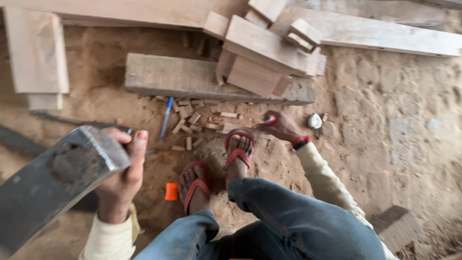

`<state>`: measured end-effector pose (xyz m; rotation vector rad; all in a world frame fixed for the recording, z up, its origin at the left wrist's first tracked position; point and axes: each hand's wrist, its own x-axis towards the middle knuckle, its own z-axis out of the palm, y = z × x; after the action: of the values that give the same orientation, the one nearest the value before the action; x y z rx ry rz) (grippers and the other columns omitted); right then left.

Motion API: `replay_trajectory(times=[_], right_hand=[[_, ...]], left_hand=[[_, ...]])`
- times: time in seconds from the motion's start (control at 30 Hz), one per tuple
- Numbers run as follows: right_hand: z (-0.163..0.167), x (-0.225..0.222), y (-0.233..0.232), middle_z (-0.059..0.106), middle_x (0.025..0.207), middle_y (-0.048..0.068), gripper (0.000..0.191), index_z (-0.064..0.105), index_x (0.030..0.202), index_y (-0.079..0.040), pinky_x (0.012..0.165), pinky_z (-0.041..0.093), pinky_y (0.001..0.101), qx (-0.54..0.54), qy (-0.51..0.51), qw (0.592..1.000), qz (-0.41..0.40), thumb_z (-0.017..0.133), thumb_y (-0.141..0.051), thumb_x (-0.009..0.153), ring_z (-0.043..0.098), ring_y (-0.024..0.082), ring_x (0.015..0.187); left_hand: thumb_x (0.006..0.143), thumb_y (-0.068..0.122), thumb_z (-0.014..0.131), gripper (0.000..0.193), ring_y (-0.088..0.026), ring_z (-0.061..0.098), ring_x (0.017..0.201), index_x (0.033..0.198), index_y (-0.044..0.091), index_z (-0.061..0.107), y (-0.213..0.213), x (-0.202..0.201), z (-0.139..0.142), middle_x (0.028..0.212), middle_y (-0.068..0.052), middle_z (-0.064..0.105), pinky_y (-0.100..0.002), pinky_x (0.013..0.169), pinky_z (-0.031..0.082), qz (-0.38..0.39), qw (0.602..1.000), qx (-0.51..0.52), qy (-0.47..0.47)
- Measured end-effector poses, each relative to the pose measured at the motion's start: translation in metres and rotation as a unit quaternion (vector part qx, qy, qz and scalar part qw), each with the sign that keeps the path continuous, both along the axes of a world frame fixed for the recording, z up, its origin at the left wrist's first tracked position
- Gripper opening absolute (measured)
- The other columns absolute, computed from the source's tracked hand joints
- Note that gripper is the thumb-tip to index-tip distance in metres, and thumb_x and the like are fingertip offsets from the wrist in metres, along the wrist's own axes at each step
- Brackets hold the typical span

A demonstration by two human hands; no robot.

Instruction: The person uses a chisel and mallet to carve small wooden blocks on a wooden support. They repeatedly position the chisel, strike it with the mallet, and remove wood chips, then reposition the block to continue shaping it.

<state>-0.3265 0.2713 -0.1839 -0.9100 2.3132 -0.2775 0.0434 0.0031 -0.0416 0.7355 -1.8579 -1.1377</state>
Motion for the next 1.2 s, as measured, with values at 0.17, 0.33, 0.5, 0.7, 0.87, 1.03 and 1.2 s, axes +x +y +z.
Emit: replay_trajectory(times=[0.17, 0.33, 0.5, 0.7, 0.87, 1.03, 1.2], right_hand=[[0.014, 0.017, 0.034, 0.067, 0.071, 0.013, 0.058, 0.063, 0.102, -0.009, 0.058, 0.054, 0.0465, 0.035, -0.046, 0.989, -0.139, 0.074, -0.060, 0.077, 0.068, 0.028, 0.060], [-0.013, 0.047, 0.075, 0.075, 0.076, 0.010, 0.062, 0.071, 0.100, -0.012, 0.064, 0.056, 0.0390, 0.145, -0.027, 0.985, -0.085, 0.076, -0.068, 0.076, 0.074, 0.023, 0.070], [-0.067, 0.085, 0.077, 0.080, 0.096, 0.009, 0.067, 0.068, 0.109, -0.013, 0.082, 0.059, 0.0348, 0.161, -0.010, 0.986, 0.046, 0.076, -0.069, 0.074, 0.078, 0.023, 0.087], [-0.068, 0.091, 0.067, 0.078, 0.109, 0.012, 0.073, 0.051, 0.135, -0.011, 0.089, 0.057, 0.0372, 0.037, -0.231, 0.969, -0.082, 0.077, -0.049, 0.078, 0.076, 0.024, 0.099], [-0.057, 0.077, 0.061, 0.076, 0.098, 0.010, 0.061, 0.066, 0.120, -0.009, 0.075, 0.058, 0.0393, -0.131, -0.465, 0.753, -0.447, 0.056, -0.059, 0.086, 0.073, 0.022, 0.085], [-0.061, 0.074, 0.042, 0.073, 0.089, 0.005, 0.063, 0.069, 0.104, -0.011, 0.066, 0.053, 0.0329, -0.099, -0.472, 0.713, -0.509, 0.050, -0.070, 0.093, 0.068, 0.018, 0.076], [-0.054, 0.074, 0.031, 0.072, 0.086, 0.003, 0.066, 0.070, 0.098, -0.009, 0.063, 0.051, 0.0317, -0.118, -0.485, 0.692, -0.522, 0.051, -0.072, 0.090, 0.067, 0.016, 0.074]], left_hand=[[0.102, 0.006, 0.073, 0.023, -0.007, 0.044, 0.067, 0.095, 0.006, 0.051, -0.002, -0.003, 0.001, 0.080, 0.004, 0.047, -0.025, 0.061, 0.036, 0.009, 0.998, 0.060, 0.007], [0.101, 0.007, 0.073, 0.023, -0.008, 0.043, 0.065, 0.091, 0.005, 0.053, -0.009, -0.006, 0.004, 0.077, 0.003, 0.047, -0.026, 0.059, 0.034, 0.013, 1.000, -0.010, 0.006], [0.100, 0.012, 0.073, 0.025, -0.009, 0.043, 0.060, 0.087, 0.007, 0.052, -0.003, -0.005, 0.012, 0.074, 0.002, 0.048, -0.026, 0.055, 0.034, -0.003, 1.000, 0.000, 0.003], [0.100, 0.016, 0.073, 0.025, -0.012, 0.047, 0.068, 0.094, 0.006, 0.051, 0.005, -0.001, 0.025, 0.081, 0.000, 0.051, -0.028, 0.062, 0.042, -0.032, 0.999, -0.039, -0.020], [0.099, 0.015, 0.074, 0.027, -0.011, 0.046, 0.063, 0.084, 0.006, 0.053, 0.003, -0.006, 0.026, 0.074, 0.000, 0.049, -0.029, 0.059, 0.039, -0.026, 0.998, -0.054, -0.036], [0.099, 0.015, 0.074, 0.027, -0.011, 0.044, 0.058, 0.082, 0.005, 0.056, 0.003, -0.007, 0.024, 0.068, 0.001, 0.048, -0.029, 0.055, 0.037, -0.032, 0.999, 0.007, -0.043], [0.099, 0.013, 0.075, 0.026, -0.010, 0.044, 0.061, 0.084, 0.004, 0.055, 0.003, -0.006, 0.025, 0.071, 0.001, 0.049, -0.029, 0.058, 0.037, -0.023, 0.998, -0.051, -0.026]])
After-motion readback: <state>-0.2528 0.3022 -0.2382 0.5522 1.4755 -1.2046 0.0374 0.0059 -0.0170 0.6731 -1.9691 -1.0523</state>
